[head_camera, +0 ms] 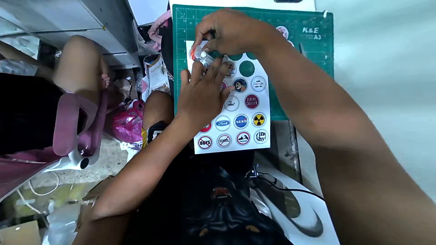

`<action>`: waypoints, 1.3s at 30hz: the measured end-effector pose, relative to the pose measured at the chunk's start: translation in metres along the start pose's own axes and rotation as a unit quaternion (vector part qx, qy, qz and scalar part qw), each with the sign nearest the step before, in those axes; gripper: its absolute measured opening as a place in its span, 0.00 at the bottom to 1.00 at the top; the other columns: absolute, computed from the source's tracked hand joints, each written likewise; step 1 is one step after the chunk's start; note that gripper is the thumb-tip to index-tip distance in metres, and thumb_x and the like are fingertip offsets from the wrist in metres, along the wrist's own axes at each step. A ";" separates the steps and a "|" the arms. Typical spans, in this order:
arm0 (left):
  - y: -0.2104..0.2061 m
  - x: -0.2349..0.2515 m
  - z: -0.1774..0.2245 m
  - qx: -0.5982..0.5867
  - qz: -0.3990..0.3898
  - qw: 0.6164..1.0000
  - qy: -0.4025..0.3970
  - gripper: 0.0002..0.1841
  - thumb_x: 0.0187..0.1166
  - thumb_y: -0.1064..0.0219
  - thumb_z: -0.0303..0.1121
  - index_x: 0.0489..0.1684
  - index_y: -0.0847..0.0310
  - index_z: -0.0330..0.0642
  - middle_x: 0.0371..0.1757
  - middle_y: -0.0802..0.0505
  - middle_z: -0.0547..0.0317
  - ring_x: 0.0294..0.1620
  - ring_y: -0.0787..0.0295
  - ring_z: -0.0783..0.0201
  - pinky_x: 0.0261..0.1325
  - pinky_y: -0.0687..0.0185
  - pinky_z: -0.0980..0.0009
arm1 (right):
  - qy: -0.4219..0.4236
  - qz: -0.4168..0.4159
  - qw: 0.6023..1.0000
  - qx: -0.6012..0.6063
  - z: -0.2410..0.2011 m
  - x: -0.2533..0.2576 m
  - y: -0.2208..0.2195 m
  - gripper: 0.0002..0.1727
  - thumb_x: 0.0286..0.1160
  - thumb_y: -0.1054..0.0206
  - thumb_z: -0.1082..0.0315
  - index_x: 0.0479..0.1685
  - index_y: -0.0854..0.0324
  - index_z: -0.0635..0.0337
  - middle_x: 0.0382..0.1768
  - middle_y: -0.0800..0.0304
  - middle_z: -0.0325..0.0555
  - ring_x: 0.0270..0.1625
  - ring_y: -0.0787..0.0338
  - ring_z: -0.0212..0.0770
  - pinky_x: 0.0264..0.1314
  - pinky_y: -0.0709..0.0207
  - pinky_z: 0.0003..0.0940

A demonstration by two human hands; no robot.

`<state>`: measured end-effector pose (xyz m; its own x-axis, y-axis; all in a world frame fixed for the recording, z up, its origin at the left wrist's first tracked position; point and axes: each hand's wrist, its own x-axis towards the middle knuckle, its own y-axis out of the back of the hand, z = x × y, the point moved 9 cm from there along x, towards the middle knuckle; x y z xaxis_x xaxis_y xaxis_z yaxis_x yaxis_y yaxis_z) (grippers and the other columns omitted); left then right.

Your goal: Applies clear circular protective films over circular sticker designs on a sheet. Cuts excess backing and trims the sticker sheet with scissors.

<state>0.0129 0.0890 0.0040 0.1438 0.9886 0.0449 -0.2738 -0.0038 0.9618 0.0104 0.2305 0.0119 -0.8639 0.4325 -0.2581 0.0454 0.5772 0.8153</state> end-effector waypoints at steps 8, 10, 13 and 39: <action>0.003 -0.011 -0.009 0.032 -0.017 0.999 -0.031 0.31 0.93 0.63 0.58 0.91 0.35 0.61 0.90 0.29 0.75 0.77 0.29 0.49 0.68 0.40 0.47 | 0.006 0.014 1.000 0.001 0.000 -0.002 0.000 0.07 0.77 0.27 0.65 0.49 0.12 0.45 0.44 0.14 0.40 0.45 0.15 0.40 0.53 0.19 0.47; 0.003 -0.013 -0.014 0.020 -0.005 0.999 -0.048 0.30 0.93 0.61 0.58 0.90 0.33 0.62 0.89 0.27 0.76 0.76 0.29 0.49 0.67 0.40 0.47 | 0.003 0.016 1.000 -0.003 0.001 -0.002 0.001 0.07 0.77 0.27 0.64 0.50 0.12 0.44 0.43 0.14 0.39 0.45 0.16 0.39 0.53 0.19 0.47; 0.004 -0.017 -0.019 0.006 0.006 0.998 -0.068 0.29 0.92 0.60 0.57 0.87 0.29 0.62 0.88 0.25 0.76 0.76 0.28 0.51 0.69 0.41 0.47 | 0.000 0.011 1.000 -0.011 -0.001 -0.002 0.000 0.07 0.78 0.27 0.64 0.51 0.12 0.44 0.44 0.14 0.40 0.46 0.16 0.40 0.54 0.20 0.47; 0.029 -0.018 -0.100 -0.165 0.111 0.938 -0.284 0.17 0.87 0.38 0.52 0.52 0.03 0.61 0.65 0.05 0.72 0.83 0.24 0.57 0.87 0.55 0.39 | 0.007 0.013 1.000 -0.006 0.000 -0.004 0.001 0.08 0.78 0.29 0.63 0.52 0.11 0.42 0.46 0.15 0.37 0.45 0.16 0.36 0.52 0.20 0.44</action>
<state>-0.0926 0.0863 0.0041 0.5058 0.7289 0.4614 -0.6227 -0.0618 0.7801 0.0137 0.2296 0.0130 -0.8693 0.4380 -0.2290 0.0622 0.5567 0.8284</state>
